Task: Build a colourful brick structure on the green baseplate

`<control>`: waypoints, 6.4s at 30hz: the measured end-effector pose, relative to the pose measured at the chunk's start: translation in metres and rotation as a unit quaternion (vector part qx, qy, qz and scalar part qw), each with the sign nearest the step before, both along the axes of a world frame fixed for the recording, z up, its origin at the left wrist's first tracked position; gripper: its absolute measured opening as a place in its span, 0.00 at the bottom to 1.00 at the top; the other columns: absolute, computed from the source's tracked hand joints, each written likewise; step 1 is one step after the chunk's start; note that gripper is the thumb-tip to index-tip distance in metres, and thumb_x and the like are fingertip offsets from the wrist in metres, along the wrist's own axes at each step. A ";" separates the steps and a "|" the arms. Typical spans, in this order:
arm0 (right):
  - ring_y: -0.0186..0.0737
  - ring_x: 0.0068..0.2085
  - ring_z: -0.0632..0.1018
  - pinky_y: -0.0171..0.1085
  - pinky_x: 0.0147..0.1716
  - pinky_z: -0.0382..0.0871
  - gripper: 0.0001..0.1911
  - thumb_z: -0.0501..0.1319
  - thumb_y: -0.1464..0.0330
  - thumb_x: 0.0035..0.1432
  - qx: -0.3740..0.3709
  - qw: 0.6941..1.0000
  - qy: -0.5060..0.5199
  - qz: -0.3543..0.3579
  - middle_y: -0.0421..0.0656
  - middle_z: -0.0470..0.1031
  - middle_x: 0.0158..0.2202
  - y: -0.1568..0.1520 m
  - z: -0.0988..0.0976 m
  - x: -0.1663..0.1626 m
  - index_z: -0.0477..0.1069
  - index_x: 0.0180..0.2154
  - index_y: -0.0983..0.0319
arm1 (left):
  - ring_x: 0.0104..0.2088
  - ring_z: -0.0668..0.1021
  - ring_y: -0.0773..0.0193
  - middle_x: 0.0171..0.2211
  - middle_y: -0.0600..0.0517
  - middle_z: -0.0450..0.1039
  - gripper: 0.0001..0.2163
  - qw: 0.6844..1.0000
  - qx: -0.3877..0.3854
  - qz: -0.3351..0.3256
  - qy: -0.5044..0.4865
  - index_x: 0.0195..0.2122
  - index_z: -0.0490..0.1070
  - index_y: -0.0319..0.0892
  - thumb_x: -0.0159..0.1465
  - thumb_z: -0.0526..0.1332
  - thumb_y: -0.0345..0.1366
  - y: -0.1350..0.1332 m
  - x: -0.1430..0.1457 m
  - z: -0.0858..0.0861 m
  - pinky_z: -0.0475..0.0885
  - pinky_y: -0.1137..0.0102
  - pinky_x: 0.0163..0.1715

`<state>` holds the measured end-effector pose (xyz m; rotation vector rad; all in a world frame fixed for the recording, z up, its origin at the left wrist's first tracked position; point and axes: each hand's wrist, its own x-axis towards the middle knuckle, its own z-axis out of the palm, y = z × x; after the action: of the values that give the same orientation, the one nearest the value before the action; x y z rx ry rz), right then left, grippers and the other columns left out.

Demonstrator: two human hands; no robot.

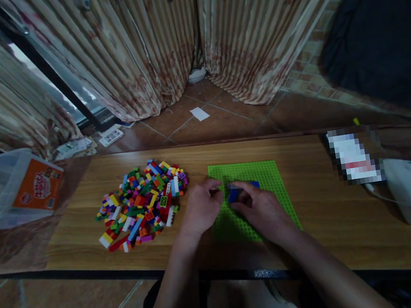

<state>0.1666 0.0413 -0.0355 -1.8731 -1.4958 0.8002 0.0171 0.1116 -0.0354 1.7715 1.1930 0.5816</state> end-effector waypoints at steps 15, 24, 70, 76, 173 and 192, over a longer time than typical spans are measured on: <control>0.45 0.35 0.79 0.43 0.38 0.67 0.10 0.58 0.65 0.60 0.047 0.994 -0.096 -0.020 0.47 0.80 0.37 -0.003 -0.007 0.004 0.79 0.36 0.59 | 0.36 0.81 0.60 0.35 0.48 0.80 0.15 1.000 -0.016 0.015 -0.002 0.46 0.76 0.38 0.57 0.60 0.26 -0.009 0.015 0.001 0.75 0.68 0.39; 0.45 0.36 0.79 0.42 0.38 0.66 0.13 0.57 0.67 0.61 0.044 0.995 -0.092 -0.018 0.46 0.80 0.34 -0.002 -0.004 0.003 0.80 0.33 0.59 | 0.35 0.81 0.61 0.33 0.49 0.81 0.17 0.999 -0.025 0.047 0.011 0.46 0.75 0.39 0.55 0.61 0.25 -0.009 0.019 0.000 0.74 0.69 0.36; 0.40 0.33 0.79 0.37 0.35 0.67 0.11 0.59 0.68 0.57 0.011 0.995 -0.044 -0.088 0.43 0.82 0.32 0.006 -0.004 -0.002 0.80 0.28 0.58 | 0.32 0.80 0.62 0.30 0.49 0.80 0.14 0.995 -0.029 0.088 0.048 0.38 0.77 0.38 0.51 0.60 0.23 0.002 0.023 -0.003 0.71 0.72 0.31; 0.40 0.36 0.80 0.36 0.36 0.66 0.11 0.59 0.69 0.58 -0.016 0.994 -0.066 -0.086 0.44 0.82 0.33 0.009 -0.001 -0.005 0.80 0.30 0.59 | 0.28 0.79 0.64 0.25 0.54 0.77 0.12 0.993 -0.048 0.100 0.043 0.34 0.76 0.40 0.50 0.60 0.24 0.007 0.022 -0.005 0.69 0.74 0.28; 0.44 0.23 0.77 0.38 0.22 0.64 0.23 0.59 0.52 0.48 -0.143 0.987 -0.024 -0.073 0.43 0.78 0.21 0.017 0.000 0.017 0.81 0.34 0.62 | 0.46 0.80 0.53 0.43 0.49 0.79 0.17 0.986 -0.054 -0.019 0.159 0.45 0.74 0.44 0.53 0.60 0.32 -0.012 0.017 0.024 0.76 0.60 0.48; 0.41 0.18 0.73 0.36 0.17 0.60 0.20 0.61 0.54 0.47 -0.110 0.990 -0.016 -0.088 0.44 0.76 0.18 0.017 -0.002 0.014 0.81 0.29 0.63 | 0.45 0.80 0.54 0.44 0.47 0.79 0.17 0.982 -0.051 -0.031 0.179 0.46 0.73 0.43 0.54 0.60 0.33 -0.013 0.018 0.029 0.77 0.61 0.47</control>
<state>0.1807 0.0584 -0.0374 -2.1546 -1.2814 0.8858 0.0355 0.0983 -0.0062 1.8673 1.3755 0.1615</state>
